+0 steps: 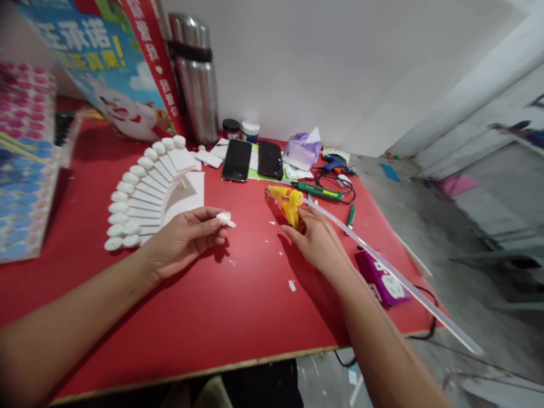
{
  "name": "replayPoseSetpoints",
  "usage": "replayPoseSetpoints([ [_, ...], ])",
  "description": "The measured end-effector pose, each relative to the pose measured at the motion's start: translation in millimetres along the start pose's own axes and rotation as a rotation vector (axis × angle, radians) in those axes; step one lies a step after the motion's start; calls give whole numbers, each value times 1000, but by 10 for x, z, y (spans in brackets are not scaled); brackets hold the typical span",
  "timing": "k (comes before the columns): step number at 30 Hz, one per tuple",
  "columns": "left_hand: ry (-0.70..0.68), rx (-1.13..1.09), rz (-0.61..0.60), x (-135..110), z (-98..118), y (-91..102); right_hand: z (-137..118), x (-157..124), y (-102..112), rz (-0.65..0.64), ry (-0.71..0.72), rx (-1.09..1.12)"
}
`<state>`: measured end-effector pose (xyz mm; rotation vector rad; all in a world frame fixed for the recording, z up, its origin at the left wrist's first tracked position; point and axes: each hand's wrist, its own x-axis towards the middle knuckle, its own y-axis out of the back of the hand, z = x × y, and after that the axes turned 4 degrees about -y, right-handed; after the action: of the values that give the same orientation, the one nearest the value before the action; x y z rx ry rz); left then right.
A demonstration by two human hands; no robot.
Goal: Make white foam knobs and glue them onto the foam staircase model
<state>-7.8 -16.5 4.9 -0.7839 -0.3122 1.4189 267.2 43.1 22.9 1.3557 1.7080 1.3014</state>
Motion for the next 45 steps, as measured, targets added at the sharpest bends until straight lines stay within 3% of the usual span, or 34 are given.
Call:
replayPoseSetpoints([
  [13, 12, -17, -89, -30, 31, -18, 45, -335, 48, 84, 13, -139],
  [19, 47, -3, -114, -40, 16, 8, -226, -635, 143, 166, 89, -147],
  [23, 48, 0, -140, -40, 10, 8, -596, -583, 229, 76, 143, 75],
  [28, -7, 30, -156, -53, 39, -41, -906, -120, 212, -121, 139, 448],
  [32, -58, 77, -137, -52, 51, -51, -927, 121, 27, -179, -14, 733],
  [36, -91, 102, -124, -45, 40, -34, -894, 80, -141, -169, -79, 990],
  [45, -129, 157, -130, -47, 14, -15, -919, 14, -122, -212, -50, 1049],
])
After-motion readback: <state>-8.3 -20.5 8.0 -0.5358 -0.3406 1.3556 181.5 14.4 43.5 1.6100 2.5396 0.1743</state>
